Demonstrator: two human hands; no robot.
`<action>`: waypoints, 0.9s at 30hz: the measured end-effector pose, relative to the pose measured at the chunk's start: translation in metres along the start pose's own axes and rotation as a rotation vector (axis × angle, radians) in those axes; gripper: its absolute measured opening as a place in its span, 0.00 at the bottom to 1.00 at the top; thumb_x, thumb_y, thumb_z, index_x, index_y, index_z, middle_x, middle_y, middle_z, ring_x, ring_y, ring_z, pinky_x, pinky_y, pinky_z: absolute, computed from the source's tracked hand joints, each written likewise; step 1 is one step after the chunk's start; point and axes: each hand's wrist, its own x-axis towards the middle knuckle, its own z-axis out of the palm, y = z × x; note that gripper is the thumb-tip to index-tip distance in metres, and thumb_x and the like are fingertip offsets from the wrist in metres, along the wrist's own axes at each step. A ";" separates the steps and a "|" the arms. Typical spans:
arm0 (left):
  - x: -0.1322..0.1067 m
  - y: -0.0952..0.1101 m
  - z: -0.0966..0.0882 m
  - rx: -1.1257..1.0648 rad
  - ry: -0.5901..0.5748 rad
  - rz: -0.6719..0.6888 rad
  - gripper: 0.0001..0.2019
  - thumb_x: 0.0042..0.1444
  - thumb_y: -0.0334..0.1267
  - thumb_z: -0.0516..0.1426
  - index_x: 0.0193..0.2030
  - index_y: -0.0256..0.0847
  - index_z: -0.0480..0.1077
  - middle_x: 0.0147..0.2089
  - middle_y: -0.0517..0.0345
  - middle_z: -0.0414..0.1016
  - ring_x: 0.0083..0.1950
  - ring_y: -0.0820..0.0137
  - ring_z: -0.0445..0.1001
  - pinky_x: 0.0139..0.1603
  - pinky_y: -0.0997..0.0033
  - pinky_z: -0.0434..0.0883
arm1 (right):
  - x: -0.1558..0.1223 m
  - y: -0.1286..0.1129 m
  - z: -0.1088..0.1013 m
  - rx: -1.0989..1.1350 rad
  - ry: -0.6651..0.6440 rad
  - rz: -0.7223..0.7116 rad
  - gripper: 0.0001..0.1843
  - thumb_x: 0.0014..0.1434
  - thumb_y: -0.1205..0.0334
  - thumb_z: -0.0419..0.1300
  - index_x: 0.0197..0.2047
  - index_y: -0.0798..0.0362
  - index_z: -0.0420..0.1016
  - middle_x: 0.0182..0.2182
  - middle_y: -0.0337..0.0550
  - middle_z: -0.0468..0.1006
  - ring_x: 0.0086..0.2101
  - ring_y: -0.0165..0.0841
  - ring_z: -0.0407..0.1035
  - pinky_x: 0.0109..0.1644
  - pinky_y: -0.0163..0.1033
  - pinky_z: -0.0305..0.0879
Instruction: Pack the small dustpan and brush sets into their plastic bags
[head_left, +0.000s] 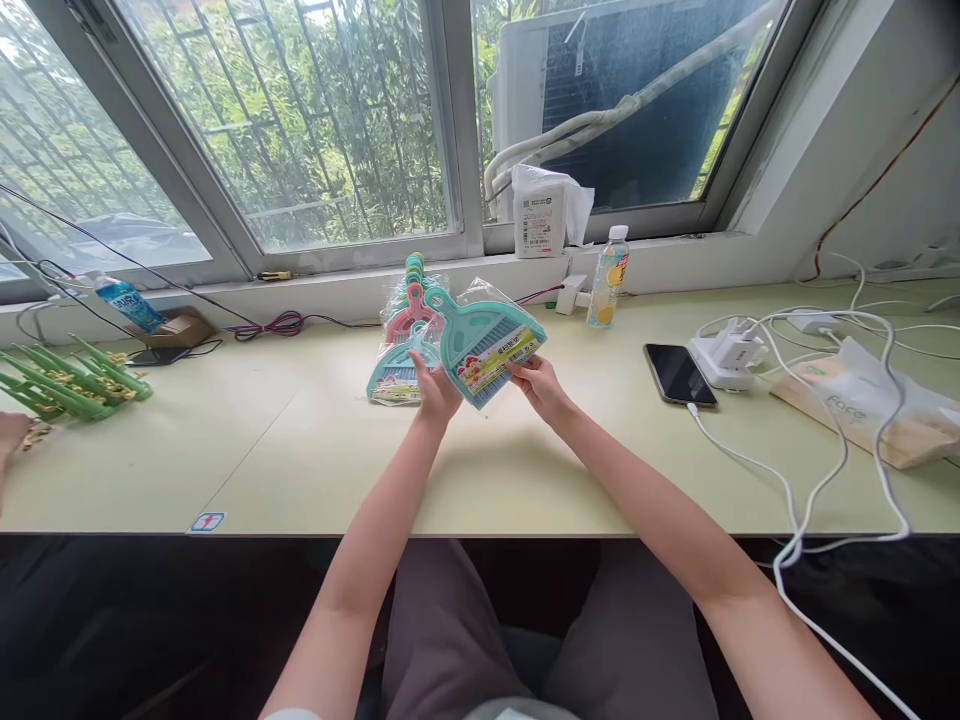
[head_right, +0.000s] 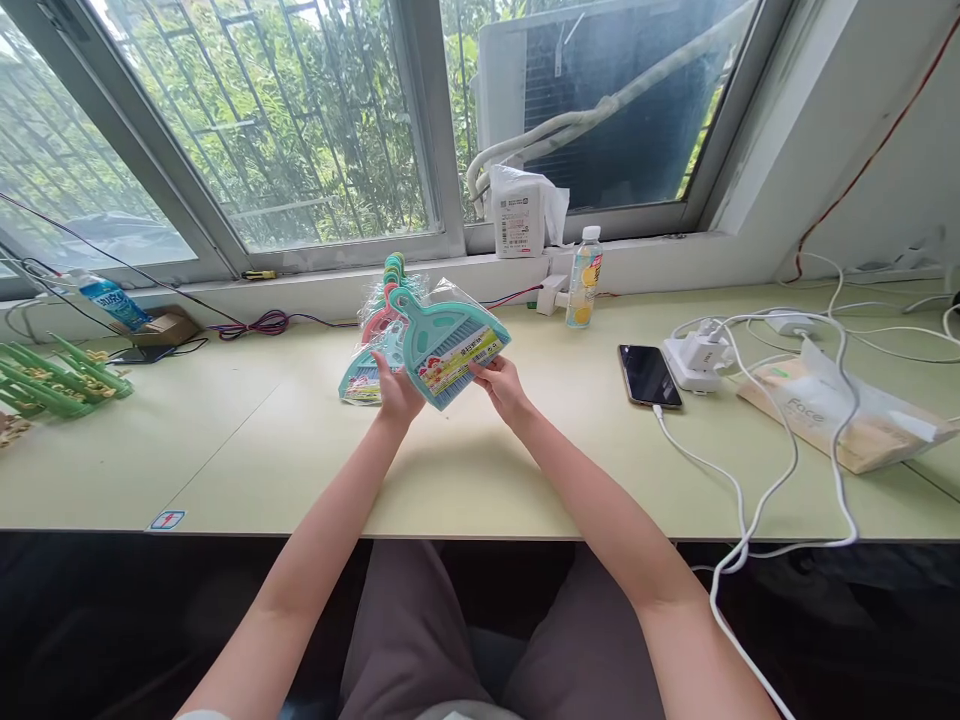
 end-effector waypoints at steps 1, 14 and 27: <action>0.001 0.001 -0.001 -0.016 0.007 -0.003 0.44 0.56 0.72 0.37 0.65 0.41 0.63 0.63 0.44 0.69 0.68 0.49 0.60 0.66 0.42 0.57 | -0.001 0.000 0.001 0.002 -0.005 0.008 0.21 0.37 0.59 0.76 0.35 0.52 0.76 0.44 0.46 0.81 0.54 0.46 0.70 0.62 0.52 0.67; 0.002 -0.007 -0.003 0.248 -0.007 -0.125 0.22 0.65 0.52 0.44 0.50 0.42 0.72 0.53 0.51 0.76 0.63 0.53 0.65 0.61 0.48 0.64 | -0.014 0.003 0.016 -0.054 -0.203 0.117 0.18 0.38 0.59 0.75 0.35 0.54 0.79 0.38 0.46 0.83 0.48 0.46 0.75 0.57 0.53 0.71; 0.003 -0.005 0.009 0.357 0.009 0.084 0.33 0.57 0.62 0.53 0.62 0.42 0.64 0.57 0.48 0.74 0.64 0.53 0.66 0.61 0.50 0.67 | -0.004 0.002 0.004 0.046 0.067 -0.026 0.18 0.40 0.62 0.73 0.35 0.50 0.75 0.42 0.44 0.81 0.54 0.45 0.71 0.61 0.52 0.69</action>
